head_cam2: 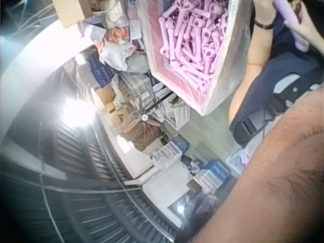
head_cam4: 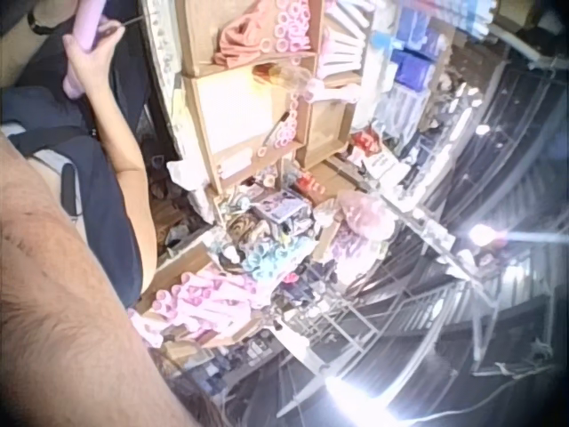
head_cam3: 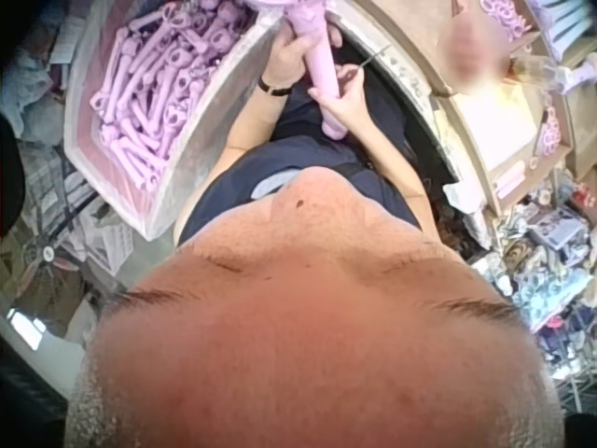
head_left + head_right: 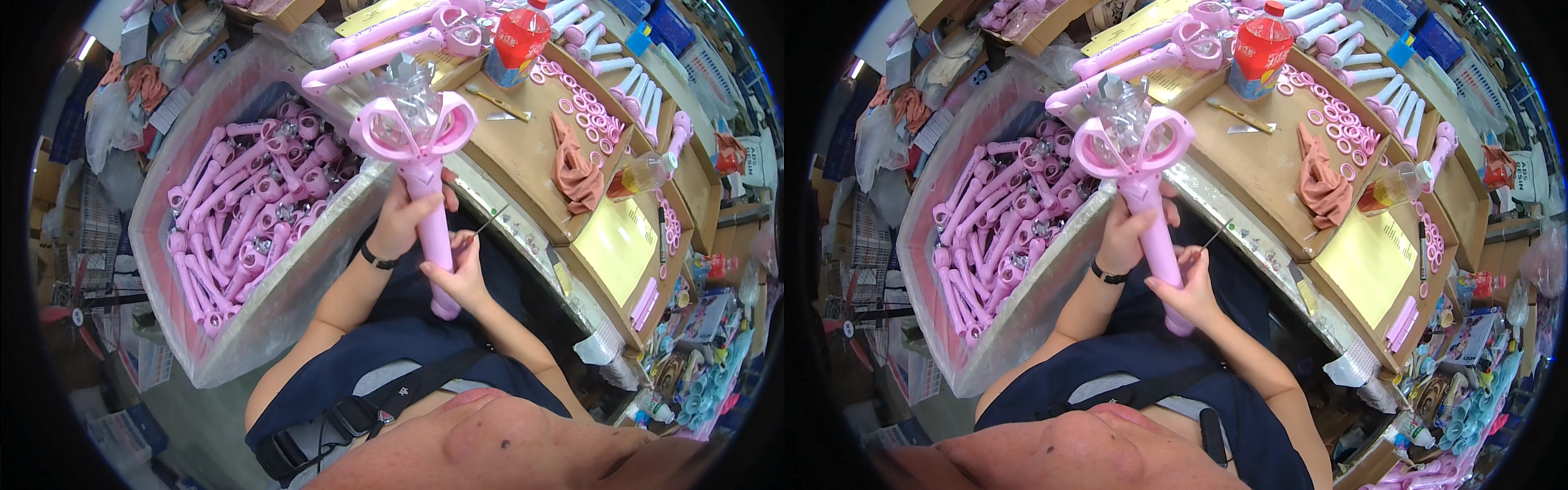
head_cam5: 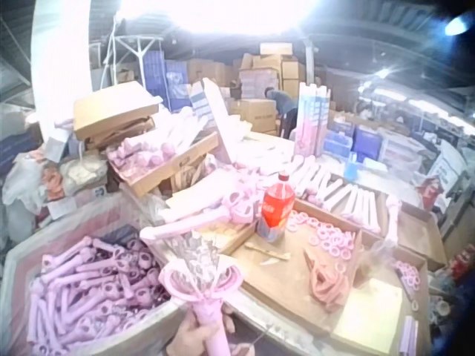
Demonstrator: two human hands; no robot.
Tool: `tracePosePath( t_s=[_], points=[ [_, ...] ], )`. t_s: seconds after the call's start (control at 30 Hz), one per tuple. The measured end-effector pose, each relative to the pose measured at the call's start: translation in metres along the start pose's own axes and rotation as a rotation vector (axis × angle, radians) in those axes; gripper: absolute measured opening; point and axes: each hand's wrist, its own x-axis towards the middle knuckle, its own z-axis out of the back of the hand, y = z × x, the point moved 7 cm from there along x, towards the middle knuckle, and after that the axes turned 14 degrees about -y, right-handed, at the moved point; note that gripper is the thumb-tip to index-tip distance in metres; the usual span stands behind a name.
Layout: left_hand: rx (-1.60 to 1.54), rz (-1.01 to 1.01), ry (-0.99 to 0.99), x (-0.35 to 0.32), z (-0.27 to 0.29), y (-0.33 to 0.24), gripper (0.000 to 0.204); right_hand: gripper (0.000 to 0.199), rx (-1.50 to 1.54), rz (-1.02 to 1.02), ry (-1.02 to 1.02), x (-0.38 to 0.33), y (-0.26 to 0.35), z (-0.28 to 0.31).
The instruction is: The person assembles pink plastic batons by inserting a small metal pin into the head, wiping the surface with a cloth, and attaching a pink ring to the handle. The person repeats this sequence for multiple batons, placing finished units on the table.
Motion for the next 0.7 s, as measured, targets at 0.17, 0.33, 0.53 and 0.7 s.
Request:
tracePosePath(
  t_s=[0.17,0.33,0.53,0.7],
  points=[
    [-0.288,0.173,0.073,0.021,-0.002,-0.005,0.053,0.052,-0.296,0.177,-0.102,-0.022,-0.013,0.022],
    [-0.270,0.091,-0.121,0.027,0.002,-0.002,0.046,0.051,-0.235,0.149,-0.178,-0.022,-0.017,0.026],
    [-0.210,0.106,-0.091,0.006,-0.012,0.019,0.055,0.049,-0.083,0.047,-0.202,-0.023,-0.020,0.025],
    [-0.112,0.284,0.039,-0.011,-0.018,0.036,0.043,0.049,-0.046,0.066,-0.196,-0.023,-0.019,0.028]
  ],
)
